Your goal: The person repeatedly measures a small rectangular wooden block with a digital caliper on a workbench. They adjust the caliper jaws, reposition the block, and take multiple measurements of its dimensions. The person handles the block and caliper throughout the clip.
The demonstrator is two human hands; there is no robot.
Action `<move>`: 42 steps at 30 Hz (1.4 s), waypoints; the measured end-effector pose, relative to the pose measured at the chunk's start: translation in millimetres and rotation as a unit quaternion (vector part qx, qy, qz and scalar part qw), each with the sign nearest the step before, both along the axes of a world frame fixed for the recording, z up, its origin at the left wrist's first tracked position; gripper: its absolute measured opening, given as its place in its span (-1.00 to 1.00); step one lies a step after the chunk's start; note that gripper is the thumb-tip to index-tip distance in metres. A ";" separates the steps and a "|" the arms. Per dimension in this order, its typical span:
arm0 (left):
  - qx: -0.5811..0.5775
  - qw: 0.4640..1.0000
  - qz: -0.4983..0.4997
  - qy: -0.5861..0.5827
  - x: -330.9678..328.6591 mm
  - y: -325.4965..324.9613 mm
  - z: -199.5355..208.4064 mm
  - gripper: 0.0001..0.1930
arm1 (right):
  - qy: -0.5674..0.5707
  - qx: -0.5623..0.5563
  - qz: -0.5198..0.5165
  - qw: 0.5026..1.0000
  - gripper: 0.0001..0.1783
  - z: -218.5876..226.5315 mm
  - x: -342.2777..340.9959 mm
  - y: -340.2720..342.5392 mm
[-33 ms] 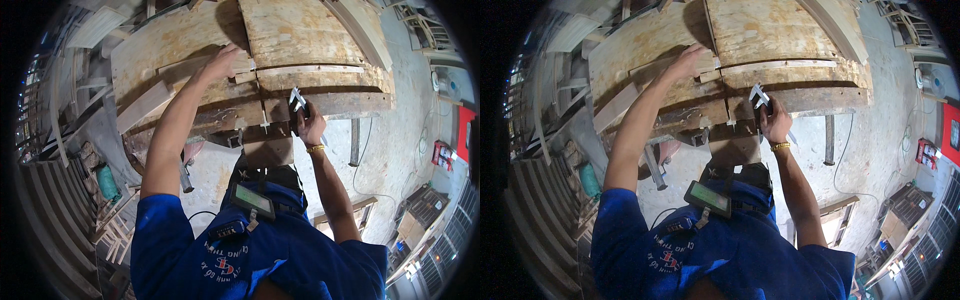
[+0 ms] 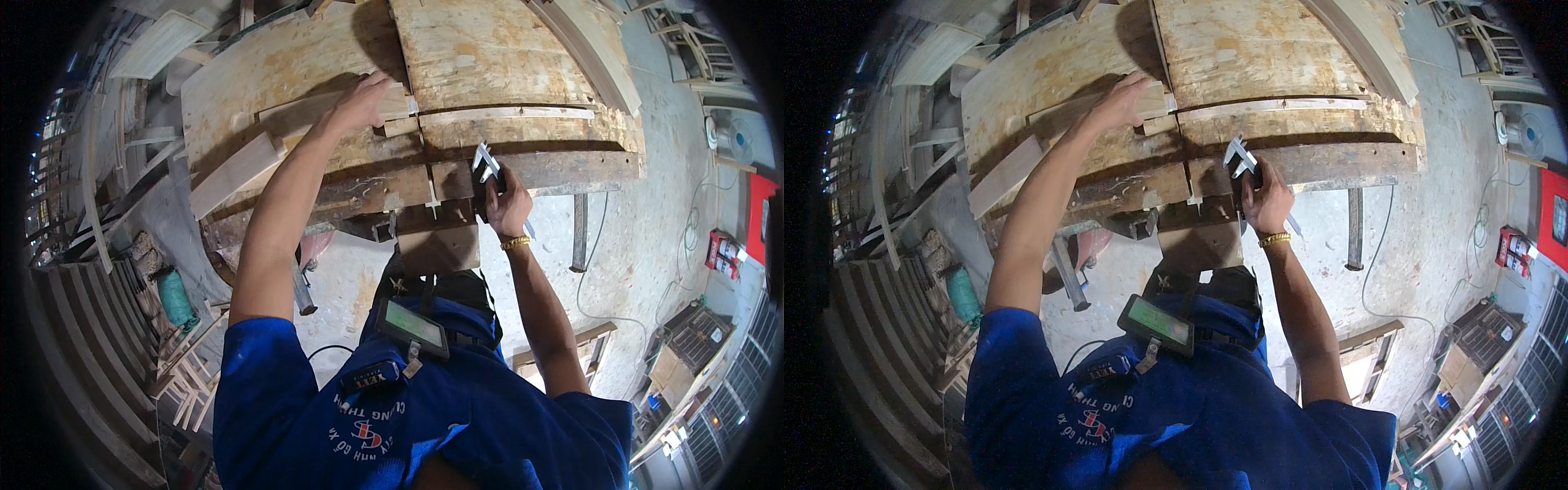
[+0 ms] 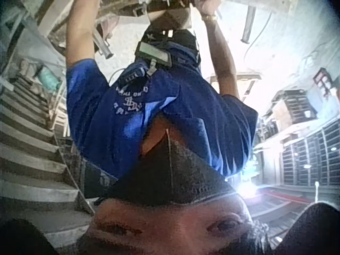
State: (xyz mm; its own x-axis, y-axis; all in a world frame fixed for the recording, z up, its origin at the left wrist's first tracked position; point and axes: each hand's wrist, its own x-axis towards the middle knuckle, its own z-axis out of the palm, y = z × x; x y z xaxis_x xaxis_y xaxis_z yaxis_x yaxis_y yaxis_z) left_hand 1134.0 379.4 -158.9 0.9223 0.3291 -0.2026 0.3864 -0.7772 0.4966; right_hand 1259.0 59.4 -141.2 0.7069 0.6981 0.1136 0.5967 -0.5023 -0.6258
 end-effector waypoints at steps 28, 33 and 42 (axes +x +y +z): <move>0.006 1.000 0.013 -0.012 -5.1 1.0 1.7 -0.20 | 0.010 0.005 0.006 1.000 -0.63 0.0 -0.4 1.2; -0.019 0.999 0.018 0.040 -1.0 0.1 8.0 -0.08 | 0.011 0.004 -0.001 1.000 -0.63 0.6 -0.5 0.6; 0.000 0.999 0.015 0.045 3.9 -2.2 7.1 -0.07 | 0.009 -0.010 -0.013 1.000 -0.65 -1.0 0.5 -0.8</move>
State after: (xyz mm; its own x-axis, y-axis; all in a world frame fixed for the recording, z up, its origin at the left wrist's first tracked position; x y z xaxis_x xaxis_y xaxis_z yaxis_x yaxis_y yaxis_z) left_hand 1137.9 377.2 -151.7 0.8898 0.3567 -0.2845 0.4531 -0.7644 0.4586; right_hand 1259.5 58.6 -142.1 0.7261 0.6820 0.0876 0.5727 -0.5293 -0.6259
